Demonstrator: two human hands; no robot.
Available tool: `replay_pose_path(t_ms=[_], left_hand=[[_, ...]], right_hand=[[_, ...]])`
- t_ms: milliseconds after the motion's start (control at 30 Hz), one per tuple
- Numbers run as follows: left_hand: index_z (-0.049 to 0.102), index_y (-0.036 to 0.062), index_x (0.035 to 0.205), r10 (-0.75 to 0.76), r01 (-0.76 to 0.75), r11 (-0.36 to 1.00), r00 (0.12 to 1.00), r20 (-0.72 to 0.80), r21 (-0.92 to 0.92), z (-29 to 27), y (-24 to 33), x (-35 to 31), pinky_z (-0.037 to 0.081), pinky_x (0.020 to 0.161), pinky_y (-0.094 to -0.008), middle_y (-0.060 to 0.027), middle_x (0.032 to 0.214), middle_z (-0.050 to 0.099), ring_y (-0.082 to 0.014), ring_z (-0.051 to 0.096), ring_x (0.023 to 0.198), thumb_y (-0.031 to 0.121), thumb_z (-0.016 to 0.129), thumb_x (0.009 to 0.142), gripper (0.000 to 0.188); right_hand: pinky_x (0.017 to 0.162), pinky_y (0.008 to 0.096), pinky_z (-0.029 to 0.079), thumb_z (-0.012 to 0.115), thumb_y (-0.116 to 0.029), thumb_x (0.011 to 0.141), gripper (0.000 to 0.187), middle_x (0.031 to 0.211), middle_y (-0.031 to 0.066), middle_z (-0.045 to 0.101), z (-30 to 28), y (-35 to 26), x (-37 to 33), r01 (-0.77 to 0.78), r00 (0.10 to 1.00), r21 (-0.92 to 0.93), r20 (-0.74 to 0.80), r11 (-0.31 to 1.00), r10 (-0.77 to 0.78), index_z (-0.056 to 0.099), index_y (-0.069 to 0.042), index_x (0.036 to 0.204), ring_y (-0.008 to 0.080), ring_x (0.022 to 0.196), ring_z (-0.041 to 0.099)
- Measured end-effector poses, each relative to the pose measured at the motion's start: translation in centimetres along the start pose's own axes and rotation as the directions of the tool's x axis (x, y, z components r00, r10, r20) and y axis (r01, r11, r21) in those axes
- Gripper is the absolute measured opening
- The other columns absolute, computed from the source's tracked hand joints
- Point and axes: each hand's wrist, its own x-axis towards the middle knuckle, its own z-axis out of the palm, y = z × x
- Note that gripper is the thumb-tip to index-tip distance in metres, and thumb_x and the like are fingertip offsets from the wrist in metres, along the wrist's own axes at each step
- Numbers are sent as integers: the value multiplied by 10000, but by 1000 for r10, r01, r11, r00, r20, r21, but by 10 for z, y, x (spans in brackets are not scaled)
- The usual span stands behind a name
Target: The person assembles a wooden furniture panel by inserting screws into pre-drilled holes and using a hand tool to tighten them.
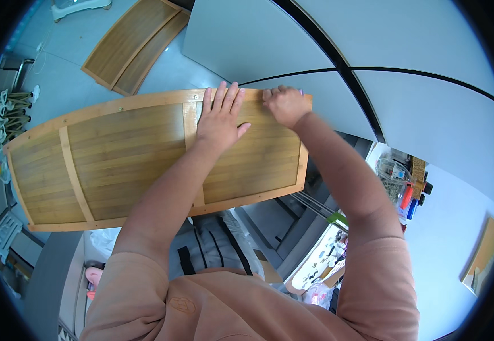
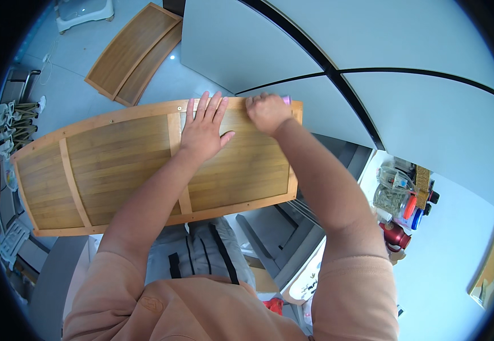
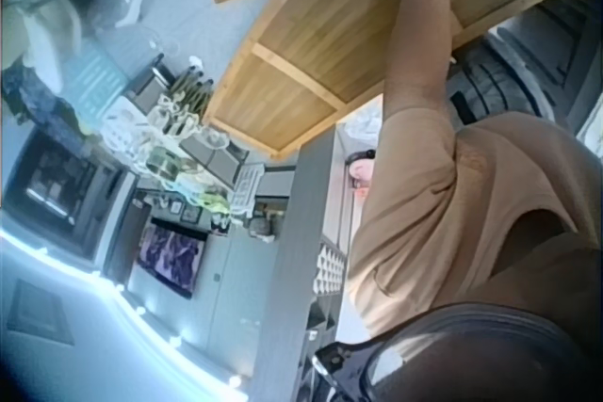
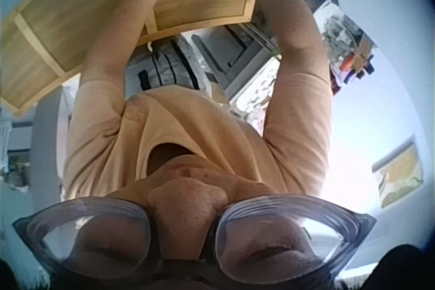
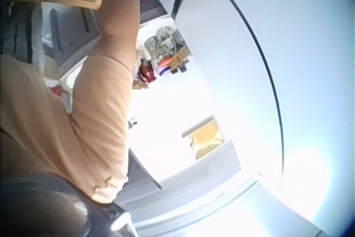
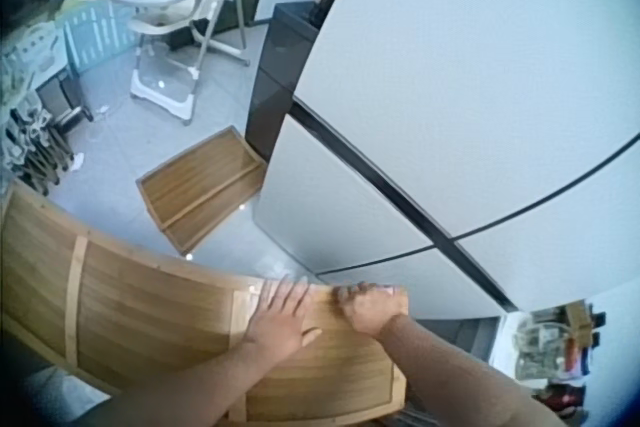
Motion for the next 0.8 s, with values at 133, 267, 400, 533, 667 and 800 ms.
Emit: replay_pose_path(t_ms=[133,267,400,533,667,800], left_hand=[[147,121,1536,-3,3,1000,1000,29,9,-2,3,2,23,1189,-507,-62,1586,151,-264,85,1472,571,482,909,841],[141,122,1538,0,0,1000,1000,26,3,-3,2,2,26,1189,-507,-62,1587,148,-266,80,1473,573,478,911,843],[147,118,1536,-3,3,1000,1000,23,1,-1,0,2,28,1189,-506,-62,1587,147,-268,78,1473,574,471,913,837],[156,115,1533,4,-4,1000,1000,12,3,-2,6,4,30,1188,-507,-61,1584,153,-269,84,1471,571,473,913,833],[160,112,1532,8,-8,1000,1000,6,1,1,3,4,34,1188,-508,-62,1582,158,-271,88,1469,567,477,912,832],[156,111,1532,2,-2,1000,1000,-2,-3,1,0,3,33,1188,-506,-65,1582,155,-271,88,1469,565,482,911,836]], right_hand=[[743,406,530,547,-274,913,284,889,162,697,-13,-33,13,-578,816,368,265,728,514,642,-7,934,300,851,676],[807,419,529,554,-399,930,431,911,205,696,-16,-35,23,-853,460,510,631,114,624,654,18,981,340,896,674],[748,407,534,574,-293,899,298,885,167,687,3,-29,1,-549,828,413,152,727,539,646,-7,859,304,847,674],[685,359,524,585,-163,796,122,800,87,647,7,18,-1,241,901,-131,-339,962,-272,616,-45,787,227,784,640],[685,361,523,584,-173,803,138,790,96,650,8,12,-2,154,961,-96,-218,983,-172,621,-40,801,239,776,639],[712,388,532,574,-245,881,244,830,159,682,-6,-23,4,-248,966,291,-1,924,260,636,-14,835,286,803,667]])
